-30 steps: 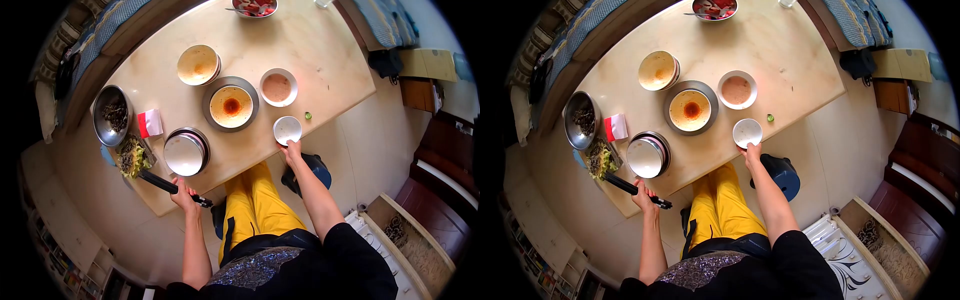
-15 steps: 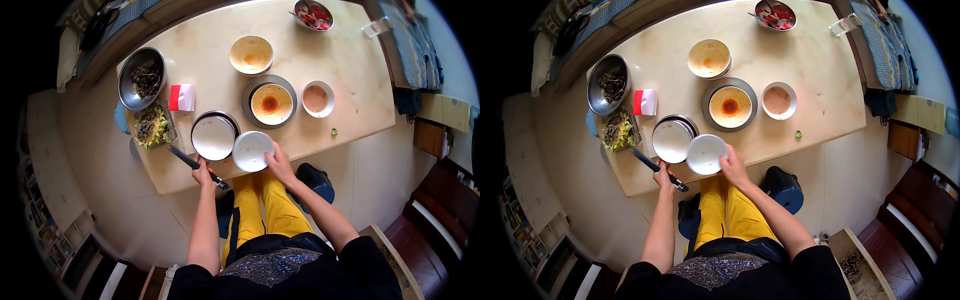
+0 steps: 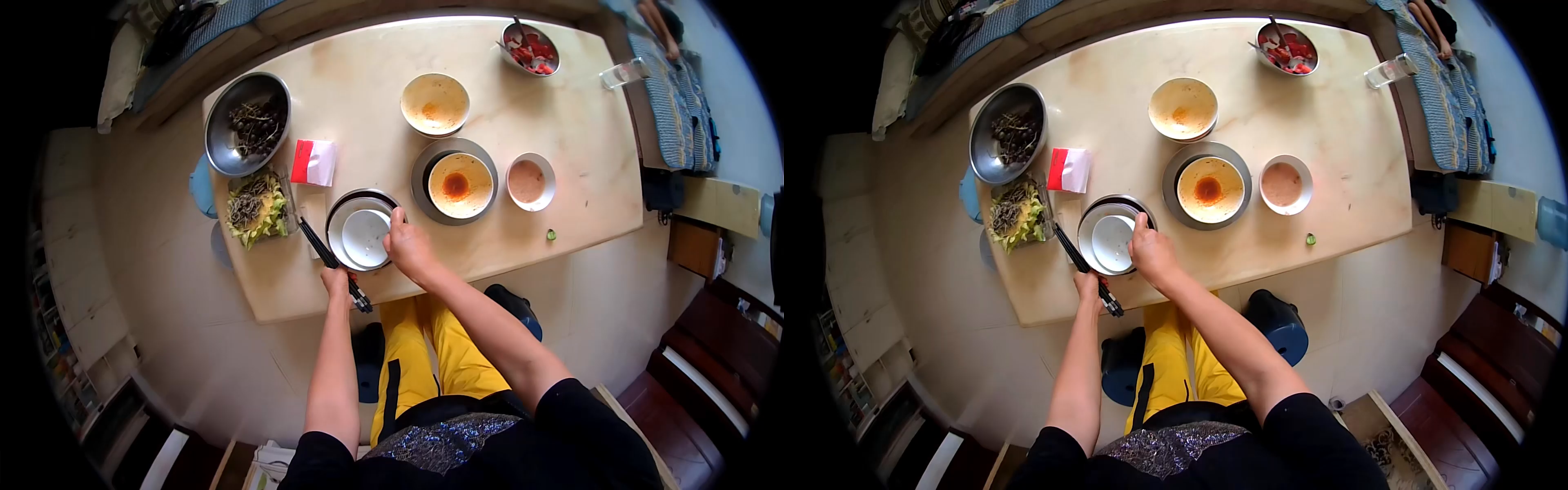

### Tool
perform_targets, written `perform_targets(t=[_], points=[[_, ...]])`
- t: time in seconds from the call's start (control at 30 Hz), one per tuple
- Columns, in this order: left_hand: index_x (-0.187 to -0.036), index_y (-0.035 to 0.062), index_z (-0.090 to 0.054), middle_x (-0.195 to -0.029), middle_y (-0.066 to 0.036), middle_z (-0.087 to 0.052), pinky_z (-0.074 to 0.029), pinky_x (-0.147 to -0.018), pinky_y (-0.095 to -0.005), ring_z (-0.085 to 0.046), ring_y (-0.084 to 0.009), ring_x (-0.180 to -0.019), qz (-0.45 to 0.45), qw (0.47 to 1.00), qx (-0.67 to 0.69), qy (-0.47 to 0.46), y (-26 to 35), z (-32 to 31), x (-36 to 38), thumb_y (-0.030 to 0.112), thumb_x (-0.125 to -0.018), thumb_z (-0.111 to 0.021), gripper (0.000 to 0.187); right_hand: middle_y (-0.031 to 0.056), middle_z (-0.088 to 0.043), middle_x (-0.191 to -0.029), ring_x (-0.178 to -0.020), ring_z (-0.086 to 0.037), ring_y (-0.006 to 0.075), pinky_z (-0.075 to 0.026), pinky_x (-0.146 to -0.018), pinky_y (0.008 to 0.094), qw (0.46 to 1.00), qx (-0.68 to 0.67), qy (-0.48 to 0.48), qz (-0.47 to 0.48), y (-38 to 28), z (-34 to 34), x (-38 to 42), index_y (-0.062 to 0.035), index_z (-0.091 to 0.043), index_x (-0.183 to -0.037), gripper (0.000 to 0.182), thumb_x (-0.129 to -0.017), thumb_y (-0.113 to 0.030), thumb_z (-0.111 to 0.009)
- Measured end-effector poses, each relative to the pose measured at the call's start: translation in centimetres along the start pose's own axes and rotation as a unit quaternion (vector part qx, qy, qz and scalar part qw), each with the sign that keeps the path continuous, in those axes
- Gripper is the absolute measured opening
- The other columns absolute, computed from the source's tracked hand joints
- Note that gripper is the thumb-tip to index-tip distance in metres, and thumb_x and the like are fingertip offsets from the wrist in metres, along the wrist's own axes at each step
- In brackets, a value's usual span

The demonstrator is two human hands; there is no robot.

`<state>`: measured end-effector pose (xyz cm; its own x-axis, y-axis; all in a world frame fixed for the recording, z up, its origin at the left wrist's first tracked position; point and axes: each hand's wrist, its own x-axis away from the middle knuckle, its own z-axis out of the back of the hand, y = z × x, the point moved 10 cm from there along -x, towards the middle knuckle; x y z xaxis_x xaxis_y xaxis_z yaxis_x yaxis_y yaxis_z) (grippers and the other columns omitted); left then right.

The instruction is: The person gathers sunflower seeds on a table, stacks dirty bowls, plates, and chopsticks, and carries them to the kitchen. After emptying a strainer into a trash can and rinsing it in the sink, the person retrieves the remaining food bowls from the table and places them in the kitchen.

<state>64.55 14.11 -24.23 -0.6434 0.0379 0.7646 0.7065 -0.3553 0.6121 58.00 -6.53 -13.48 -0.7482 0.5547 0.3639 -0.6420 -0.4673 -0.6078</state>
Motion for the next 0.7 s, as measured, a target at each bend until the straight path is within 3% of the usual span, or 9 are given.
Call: perform_targets(t=[0.07, 0.27, 0.37, 0.43, 0.5, 0.57, 0.6, 0.67, 0.7], points=[[-0.06, 0.0043, -0.049, -0.047, -0.004, -0.047, -0.034, -0.036, -0.0269, -0.044, -0.0137, -0.037, 0.004, 0.999, 0.021, -0.024, -0.3, -0.9, -0.6, 0.004, -0.073, -0.049, 0.014, 0.0215, -0.055, -0.062, -0.057, -0.053, 0.0385, -0.042, -0.052, 0.0461, 1.0, 0.007, 0.005, 0.003, 0.2, -0.3, -0.3, 0.006, -0.029, -0.098, 0.032, -0.077, -0.01, -0.047], [-0.063, 0.0044, -0.05, -0.047, -0.005, -0.045, -0.034, -0.034, -0.0278, -0.042, -0.0143, -0.036, 0.056, 0.993, 0.071, -0.071, -1.4, -1.9, -2.4, 0.006, -0.075, -0.046, 0.013, 0.0188, -0.054, -0.06, -0.053, -0.052, 0.0378, -0.042, -0.048, 0.0449, 0.997, 0.035, 0.065, 0.025, 0.3, 1.2, 0.0, 0.0017, -0.033, -0.099, 0.033, -0.078, -0.016, -0.052], [-0.064, 0.0048, -0.049, -0.047, -0.005, -0.044, -0.033, -0.034, -0.0274, -0.04, -0.0143, -0.035, 0.078, 0.994, 0.061, -0.054, -1.8, -1.7, -2.8, 0.005, -0.077, -0.044, 0.014, 0.0139, -0.053, -0.056, -0.049, -0.054, 0.0296, -0.042, -0.042, 0.0375, 0.984, -0.068, 0.157, 0.044, 2.3, 3.4, 1.7, -0.0023, -0.038, -0.097, 0.026, -0.081, -0.018, -0.051], [-0.064, 0.0046, -0.048, -0.047, -0.006, -0.044, -0.033, -0.034, -0.0276, -0.04, -0.0145, -0.035, 0.071, 0.993, 0.058, -0.073, -1.8, -2.1, -3.0, 0.005, -0.077, -0.045, 0.014, 0.0081, -0.054, -0.057, -0.048, -0.055, 0.0184, -0.042, -0.041, 0.0273, 0.91, -0.391, 0.059, -0.127, 8.9, 1.1, 3.3, -0.0039, -0.042, -0.095, 0.019, -0.084, -0.017, -0.049], [-0.064, 0.0041, -0.049, -0.047, -0.005, -0.044, -0.032, -0.033, -0.0257, -0.039, -0.0134, -0.035, 0.071, 0.992, 0.076, -0.075, -1.2, -2.6, -2.9, 0.006, -0.077, -0.045, 0.013, 0.0079, -0.056, -0.064, -0.051, -0.055, 0.0113, -0.044, -0.042, 0.0223, 0.832, -0.499, 0.028, -0.239, 15.5, -0.1, 5.2, -0.0029, -0.045, -0.096, 0.015, -0.084, -0.012, -0.045], [-0.065, 0.005, -0.049, -0.048, -0.004, -0.044, -0.031, -0.033, -0.0243, -0.039, -0.0123, -0.035, 0.084, 0.99, 0.084, -0.071, -2.0, -2.8, -3.7, 0.006, -0.078, -0.044, 0.014, 0.0119, -0.057, -0.077, -0.059, -0.057, 0.0164, -0.048, -0.05, 0.0247, 0.728, -0.586, 0.124, -0.333, 22.8, 0.9, 7.2, -0.0048, -0.04, -0.109, 0.027, -0.084, -0.012, -0.047], [-0.066, 0.0056, -0.049, -0.048, -0.003, -0.045, -0.031, -0.033, -0.0241, -0.039, -0.0118, -0.035, 0.086, 0.989, 0.088, -0.081, -2.2, -3.0, -4.1, 0.007, -0.078, -0.043, 0.014, 0.0119, -0.057, -0.077, -0.059, -0.057, 0.0164, -0.048, -0.05, 0.0247, 0.73, -0.583, 0.129, -0.334, 25.5, 2.0, 7.3, -0.0048, -0.04, -0.109, 0.027, -0.084, -0.012, -0.047], [-0.068, 0.0075, -0.05, -0.049, -0.002, -0.045, -0.032, -0.033, -0.0237, -0.039, -0.0109, -0.036, 0.077, 0.987, 0.106, -0.095, -2.1, -2.9, -4.1, 0.009, -0.08, -0.044, 0.014, 0.0135, -0.055, -0.094, -0.077, -0.057, 0.0204, -0.049, -0.068, 0.0299, 0.614, -0.681, 0.251, -0.309, 30.1, 4.4, 7.6, -0.0089, -0.03, -0.12, 0.044, -0.082, -0.012, -0.051], [-0.069, 0.0084, -0.051, -0.049, -0.001, -0.045, -0.032, -0.033, -0.0235, -0.04, -0.0104, -0.036, 0.084, 0.99, 0.094, -0.069, -2.2, -2.6, -3.7, 0.011, -0.081, -0.044, 0.014, 0.0135, -0.055, -0.094, -0.077, -0.057, 0.0204, -0.049, -0.068, 0.0299, 0.614, -0.681, 0.251, -0.31, 30.5, 5.5, 7.3, -0.0089, -0.03, -0.12, 0.044, -0.082, -0.012, -0.051]])
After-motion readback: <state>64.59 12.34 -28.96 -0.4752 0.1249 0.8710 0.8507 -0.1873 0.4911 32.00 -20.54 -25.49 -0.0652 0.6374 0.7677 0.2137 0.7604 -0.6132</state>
